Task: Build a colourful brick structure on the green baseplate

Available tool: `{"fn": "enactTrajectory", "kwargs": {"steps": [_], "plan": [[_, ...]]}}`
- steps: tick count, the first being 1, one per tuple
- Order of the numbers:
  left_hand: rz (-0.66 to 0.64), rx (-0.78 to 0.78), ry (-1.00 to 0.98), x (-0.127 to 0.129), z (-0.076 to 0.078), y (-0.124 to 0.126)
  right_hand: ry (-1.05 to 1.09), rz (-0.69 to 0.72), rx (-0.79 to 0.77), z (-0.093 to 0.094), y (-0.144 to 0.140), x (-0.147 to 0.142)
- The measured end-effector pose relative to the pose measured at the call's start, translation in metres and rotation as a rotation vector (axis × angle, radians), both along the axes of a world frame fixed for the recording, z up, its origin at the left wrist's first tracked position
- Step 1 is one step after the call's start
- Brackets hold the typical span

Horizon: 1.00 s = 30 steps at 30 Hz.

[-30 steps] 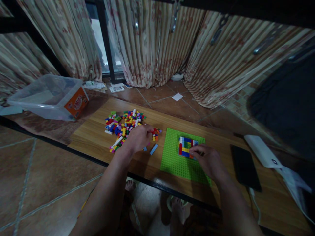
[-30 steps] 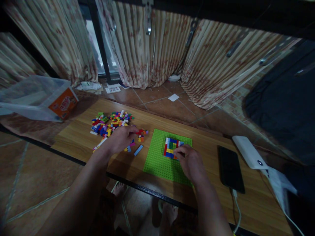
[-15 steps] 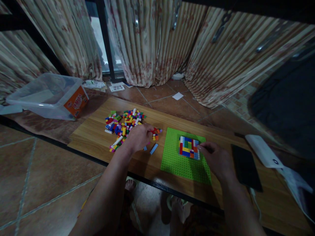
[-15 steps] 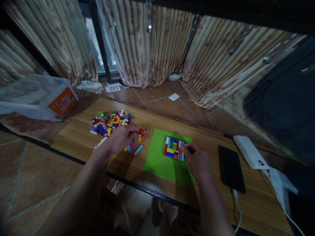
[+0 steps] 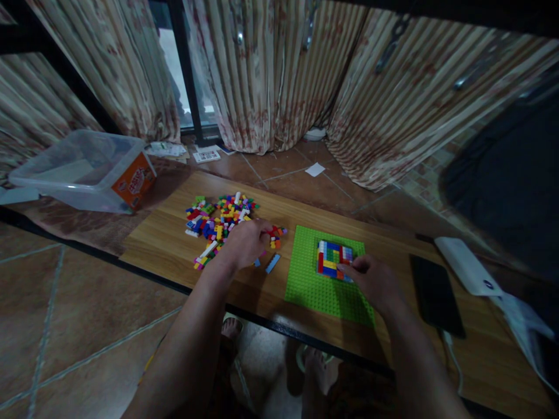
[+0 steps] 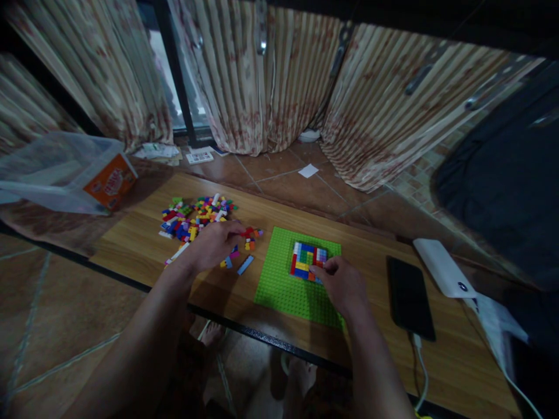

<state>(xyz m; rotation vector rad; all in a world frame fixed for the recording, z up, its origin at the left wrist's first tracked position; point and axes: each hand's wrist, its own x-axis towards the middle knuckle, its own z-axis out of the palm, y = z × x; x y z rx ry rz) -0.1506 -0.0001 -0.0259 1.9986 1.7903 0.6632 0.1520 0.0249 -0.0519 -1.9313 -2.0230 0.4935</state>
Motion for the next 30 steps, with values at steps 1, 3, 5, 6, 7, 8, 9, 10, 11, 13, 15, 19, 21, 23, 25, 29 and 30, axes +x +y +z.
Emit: {"fn": "enactTrajectory", "kwargs": {"steps": [1, 3, 5, 6, 7, 8, 9, 10, 11, 13, 15, 19, 21, 23, 25, 29, 30], "plan": [[0.000, 0.000, 0.000, 0.000, 0.000, 0.000, -0.001, 0.002, -0.001, -0.001, 0.000, 0.000], [0.001, -0.003, 0.000, 0.001, 0.001, -0.001, -0.002, 0.008, -0.002, -0.002, 0.001, 0.000], [0.007, -0.009, 0.002, 0.001, 0.001, -0.001, -0.004, 0.019, -0.001, -0.002, 0.001, -0.001], [0.013, -0.014, 0.003, 0.001, 0.001, -0.001, -0.007, 0.021, 0.001, -0.002, 0.001, -0.002], [0.020, -0.020, 0.004, 0.002, 0.001, -0.001, -0.010, 0.020, 0.003, -0.001, 0.001, -0.003], [0.026, -0.026, 0.005, 0.002, 0.001, -0.001, -0.012, 0.019, 0.003, 0.000, 0.000, -0.004], [0.029, -0.031, 0.004, 0.002, 0.001, -0.001, -0.013, 0.016, 0.000, 0.001, 0.000, -0.005], [0.029, -0.033, 0.001, 0.003, 0.000, -0.001, -0.010, 0.011, -0.003, 0.001, -0.001, -0.006], [0.025, -0.033, -0.003, 0.004, 0.000, -0.001, -0.001, 0.004, -0.006, 0.002, -0.001, -0.006], [0.010, -0.027, -0.010, 0.008, -0.001, -0.001, 0.026, -0.003, -0.017, 0.002, -0.001, -0.005], [-0.015, -0.012, -0.014, 0.014, -0.003, -0.001, 0.057, -0.014, -0.023, 0.003, 0.002, -0.001], [-0.071, 0.020, -0.052, 0.035, -0.008, -0.001, 0.135, -0.081, 0.038, 0.005, 0.010, 0.009], [-0.070, 0.021, -0.107, 0.050, -0.010, -0.001, 0.153, -0.126, 0.083, 0.004, 0.015, 0.012], [-0.028, 0.007, -0.179, 0.067, -0.012, -0.001, 0.148, -0.130, 0.099, 0.002, 0.017, 0.011], [0.011, -0.039, -0.241, 0.084, -0.015, -0.002, 0.129, -0.097, 0.086, -0.001, 0.018, 0.008], [0.012, -0.109, -0.259, 0.113, -0.024, -0.007, 0.103, -0.020, 0.052, -0.005, 0.015, -0.002], [-0.001, -0.110, -0.263, 0.118, -0.025, -0.008, 0.098, -0.011, 0.054, -0.006, 0.014, -0.004]]}}
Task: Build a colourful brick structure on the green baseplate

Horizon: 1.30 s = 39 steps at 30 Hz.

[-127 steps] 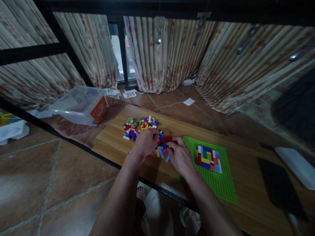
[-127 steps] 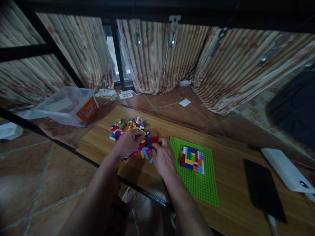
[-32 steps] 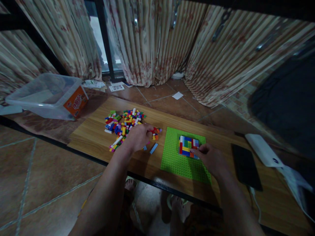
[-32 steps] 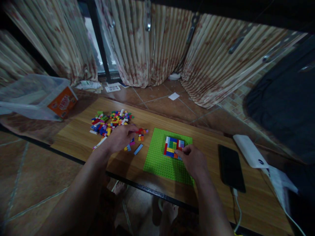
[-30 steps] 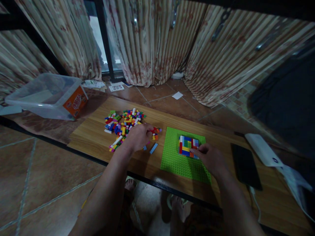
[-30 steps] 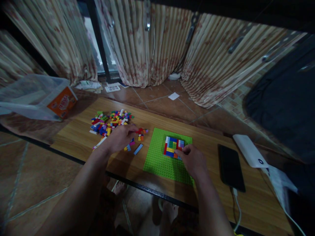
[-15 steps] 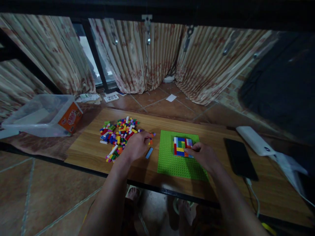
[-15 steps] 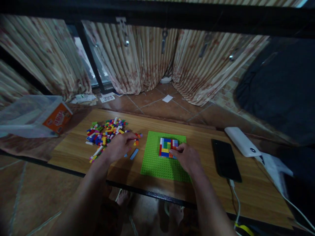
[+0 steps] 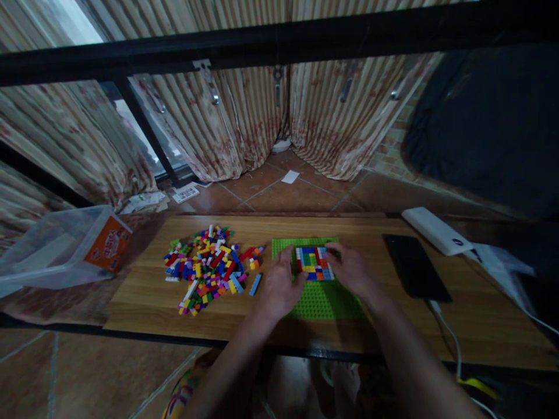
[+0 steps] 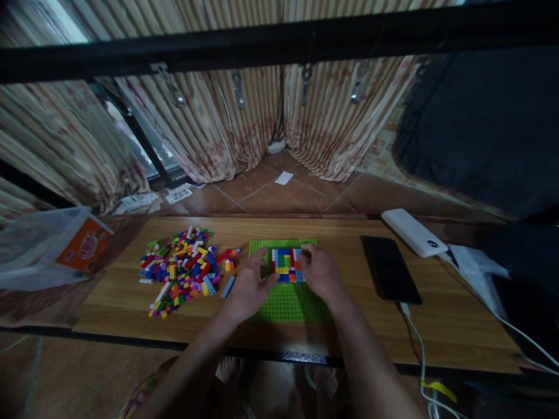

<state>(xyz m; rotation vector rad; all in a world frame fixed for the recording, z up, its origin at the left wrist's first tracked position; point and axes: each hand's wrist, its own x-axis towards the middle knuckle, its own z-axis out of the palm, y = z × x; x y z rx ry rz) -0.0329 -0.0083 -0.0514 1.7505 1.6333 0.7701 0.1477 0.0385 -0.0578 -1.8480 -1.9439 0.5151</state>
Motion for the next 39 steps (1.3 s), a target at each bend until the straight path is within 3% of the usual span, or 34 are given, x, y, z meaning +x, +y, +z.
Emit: {"fn": "enactTrajectory", "kwargs": {"steps": [5, 12, 20, 24, 30, 36, 39], "plan": [[-0.020, 0.015, -0.005, 0.015, -0.003, -0.002, -0.083, 0.015, 0.031, -0.003, -0.002, -0.008], [0.018, -0.049, -0.034, 0.018, 0.004, -0.002, -0.120, 0.090, 0.046, -0.019, 0.006, 0.000], [-0.045, 0.026, -0.035, 0.011, 0.003, -0.006, -0.190, 0.091, -0.099, -0.024, 0.013, 0.005], [0.014, 0.070, -0.019, -0.003, 0.011, -0.006, -0.219, 0.103, -0.125, -0.020, 0.017, 0.007], [0.318, 0.225, -0.038, -0.057, 0.020, 0.001, -0.194, 0.108, -0.182, -0.026, 0.028, 0.015], [0.709, 0.216, 0.080, -0.155, 0.024, 0.013, -0.127, 0.090, -0.255, -0.025, 0.030, 0.019], [0.837, 0.159, 0.220, -0.200, 0.018, 0.017, -0.091, 0.108, -0.235, -0.023, 0.027, 0.019]]}}
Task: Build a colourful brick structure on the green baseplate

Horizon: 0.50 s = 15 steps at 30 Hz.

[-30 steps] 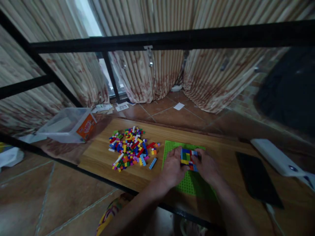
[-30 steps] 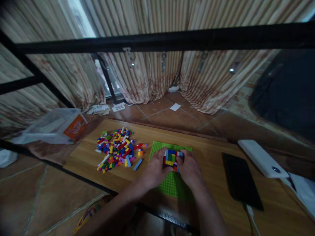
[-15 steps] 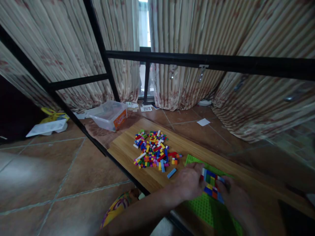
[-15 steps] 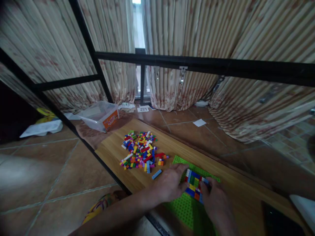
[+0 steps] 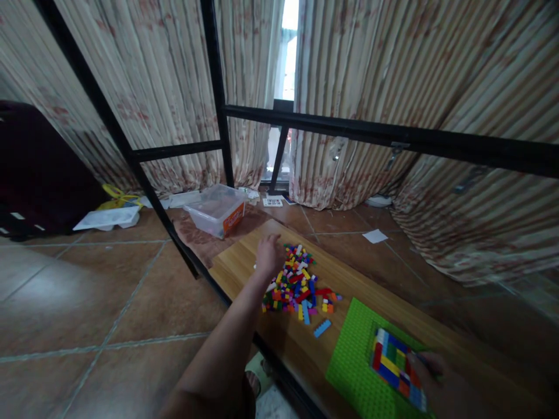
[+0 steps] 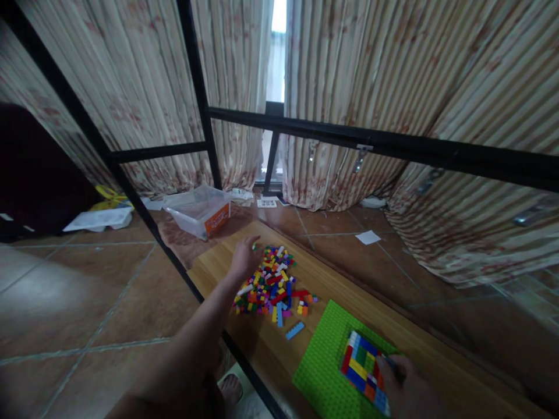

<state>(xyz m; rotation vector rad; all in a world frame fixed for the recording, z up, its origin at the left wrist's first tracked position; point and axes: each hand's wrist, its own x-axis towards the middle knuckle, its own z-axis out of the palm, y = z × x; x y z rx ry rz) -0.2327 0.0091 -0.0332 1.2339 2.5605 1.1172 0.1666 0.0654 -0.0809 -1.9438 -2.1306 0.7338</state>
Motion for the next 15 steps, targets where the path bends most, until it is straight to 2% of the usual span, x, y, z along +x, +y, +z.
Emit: {"fn": "enactTrajectory", "kwargs": {"steps": [3, 7, 12, 15], "plan": [[-0.015, -0.059, 0.047, -0.026, -0.014, 0.006, 0.018, 0.012, 0.001, -0.001, -0.002, 0.000], [-0.018, -0.109, 0.051, -0.032, -0.029, 0.015, 0.030, 0.032, 0.025, -0.002, -0.001, -0.001], [-0.002, -0.160, 0.056, -0.026, -0.032, 0.019, 0.013, 0.076, 0.113, 0.000, 0.001, -0.002], [-0.013, -0.174, 0.051, -0.024, -0.029, 0.017, 0.001, 0.049, 0.094, 0.001, 0.001, -0.004]]}}
